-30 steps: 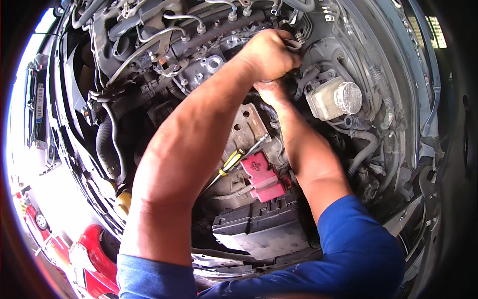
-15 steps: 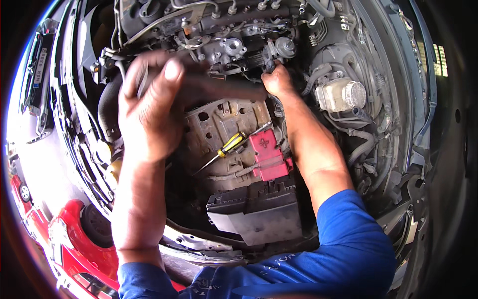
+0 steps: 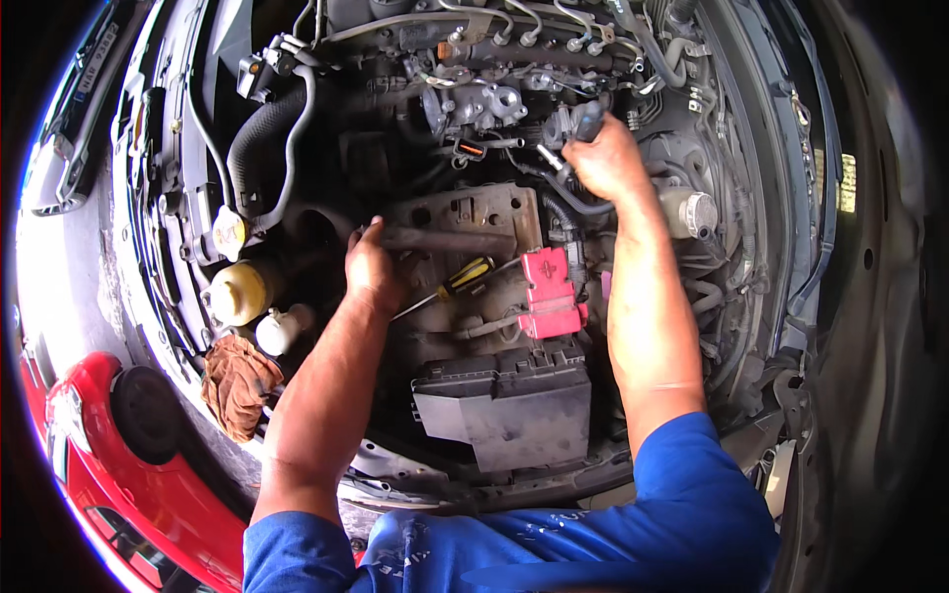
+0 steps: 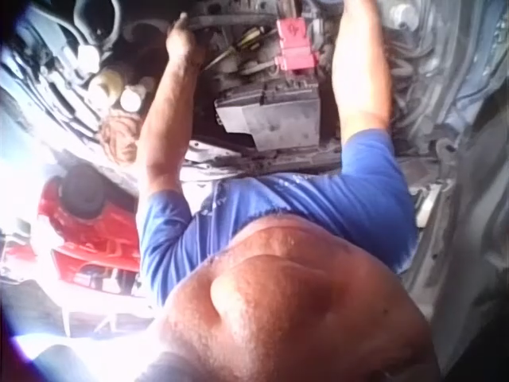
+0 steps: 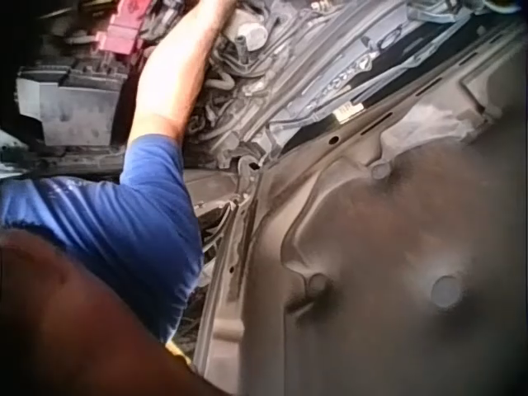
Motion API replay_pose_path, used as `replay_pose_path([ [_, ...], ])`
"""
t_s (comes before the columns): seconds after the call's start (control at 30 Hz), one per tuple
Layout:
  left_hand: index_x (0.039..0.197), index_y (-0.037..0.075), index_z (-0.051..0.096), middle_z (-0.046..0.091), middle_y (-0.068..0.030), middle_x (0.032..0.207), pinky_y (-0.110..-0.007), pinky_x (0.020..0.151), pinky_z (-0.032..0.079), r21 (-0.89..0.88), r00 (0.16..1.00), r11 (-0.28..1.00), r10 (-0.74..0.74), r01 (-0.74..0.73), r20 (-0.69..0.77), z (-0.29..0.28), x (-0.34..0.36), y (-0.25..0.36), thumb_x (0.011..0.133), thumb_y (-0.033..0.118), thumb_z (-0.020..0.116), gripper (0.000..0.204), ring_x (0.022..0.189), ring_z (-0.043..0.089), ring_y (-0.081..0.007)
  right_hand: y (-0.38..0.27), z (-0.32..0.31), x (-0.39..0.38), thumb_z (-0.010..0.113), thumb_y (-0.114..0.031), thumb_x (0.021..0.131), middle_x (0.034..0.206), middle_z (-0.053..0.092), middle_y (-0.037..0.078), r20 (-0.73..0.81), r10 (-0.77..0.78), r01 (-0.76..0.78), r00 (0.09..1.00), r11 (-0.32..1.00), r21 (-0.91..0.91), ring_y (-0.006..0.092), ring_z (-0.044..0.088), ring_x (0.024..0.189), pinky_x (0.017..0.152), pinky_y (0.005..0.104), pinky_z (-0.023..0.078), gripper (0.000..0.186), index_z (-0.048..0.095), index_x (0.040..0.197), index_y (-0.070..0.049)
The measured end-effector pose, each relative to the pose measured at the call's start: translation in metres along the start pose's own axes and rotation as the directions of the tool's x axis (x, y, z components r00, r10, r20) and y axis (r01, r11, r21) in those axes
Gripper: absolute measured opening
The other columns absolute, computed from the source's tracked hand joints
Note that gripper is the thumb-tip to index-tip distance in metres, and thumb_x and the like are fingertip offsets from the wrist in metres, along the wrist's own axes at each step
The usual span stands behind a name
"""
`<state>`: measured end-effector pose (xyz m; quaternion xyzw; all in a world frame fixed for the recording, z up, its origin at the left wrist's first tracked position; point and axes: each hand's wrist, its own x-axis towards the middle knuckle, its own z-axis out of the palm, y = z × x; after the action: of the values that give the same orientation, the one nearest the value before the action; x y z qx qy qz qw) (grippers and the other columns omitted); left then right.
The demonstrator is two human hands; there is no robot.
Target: Repairing or maintaining internal components of a car engine bay.
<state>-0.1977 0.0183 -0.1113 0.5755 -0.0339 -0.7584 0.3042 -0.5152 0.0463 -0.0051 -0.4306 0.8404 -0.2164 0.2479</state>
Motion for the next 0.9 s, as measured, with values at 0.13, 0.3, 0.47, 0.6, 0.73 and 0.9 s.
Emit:
replay_pose_path([
  [0.13, 0.122, 0.003, 0.058, 0.065, -0.0142, 0.115, -0.045, 0.093, 0.049, 0.648, 0.996, 0.762, 0.046, 0.018, -0.082, -0.012, 0.01, 0.003, 0.095, 0.031, 0.061, 0.039, 0.11, 0.062, -0.03, 0.016, 0.006, -0.013, 0.065, -0.011, 0.086, 0.086, 0.07, 0.009, 0.305, 0.064, -0.266, 0.95, 0.678, 0.686, 0.0185, 0.065, 0.068, 0.06, 0.0328, 0.054, 0.008, 0.062, 0.091, -0.005],
  [0.3, 0.13, 0.0, 0.057, 0.059, -0.0288, 0.126, -0.043, 0.101, 0.047, 0.968, 0.968, -0.191, 0.16, -0.164, 0.196, -0.016, 0.001, 0.015, 0.09, 0.039, 0.061, 0.056, 0.122, 0.055, -0.0413, 0.054, 0.079, -0.025, 0.068, -0.011, 0.086, 0.089, 0.067, 0.011, 0.59, 0.056, -0.575, 0.805, 0.315, 0.755, 0.025, 0.069, 0.075, 0.066, 0.0389, 0.059, 0.016, 0.059, 0.098, -0.006],
  [0.47, 0.125, 0.003, 0.061, 0.061, -0.027, 0.126, -0.044, 0.101, 0.048, 0.886, 0.987, -0.452, 0.058, -0.105, 0.147, 0.009, -0.027, 0.031, 0.09, 0.04, 0.06, 0.052, 0.121, 0.057, -0.0391, 0.084, 0.117, -0.037, 0.067, -0.005, 0.085, 0.089, 0.07, 0.017, 0.653, 0.134, -0.665, 0.745, 0.21, 0.716, 0.0291, 0.072, 0.082, 0.069, 0.0383, 0.061, 0.013, 0.065, 0.095, 0.003],
  [0.6, 0.113, 0.003, 0.068, 0.064, -0.0245, 0.119, -0.045, 0.097, 0.05, 0.809, 0.929, -0.527, 0.093, -0.26, 0.359, 0.044, -0.018, 0.038, 0.091, 0.034, 0.058, 0.04, 0.113, 0.061, -0.0401, 0.073, 0.114, -0.041, 0.07, -0.01, 0.086, 0.089, 0.069, 0.018, 0.637, 0.36, -0.732, 0.681, 0.322, 0.601, 0.0267, 0.071, 0.074, 0.059, 0.0349, 0.059, 0.018, 0.065, 0.096, 0.004],
  [0.73, 0.108, 0.005, 0.068, 0.064, -0.0224, 0.112, -0.049, 0.091, 0.05, 0.659, 0.751, -0.575, 0.113, -0.485, 0.651, 0.077, 0.022, 0.029, 0.091, 0.035, 0.058, 0.036, 0.107, 0.06, -0.0411, 0.042, 0.082, -0.034, 0.069, -0.026, 0.089, 0.074, 0.068, 0.014, 0.569, 0.427, -0.599, 0.703, 0.787, 0.149, 0.0208, 0.064, 0.054, 0.047, 0.0333, 0.051, 0.032, 0.066, 0.086, 0.005],
  [0.9, 0.116, 0.003, 0.067, 0.066, -0.0252, 0.114, -0.045, 0.092, 0.048, 0.74, 0.905, -0.523, -0.203, -0.422, 0.373, 0.102, 0.077, 0.016, 0.093, 0.045, 0.057, 0.049, 0.11, 0.062, -0.0393, 0.026, 0.061, -0.03, 0.066, -0.039, 0.089, 0.099, 0.071, 0.025, 0.504, 0.208, -0.082, 0.838, 0.962, -0.259, 0.0348, 0.07, 0.096, 0.084, 0.0431, 0.056, 0.047, 0.07, 0.092, 0.007],
])
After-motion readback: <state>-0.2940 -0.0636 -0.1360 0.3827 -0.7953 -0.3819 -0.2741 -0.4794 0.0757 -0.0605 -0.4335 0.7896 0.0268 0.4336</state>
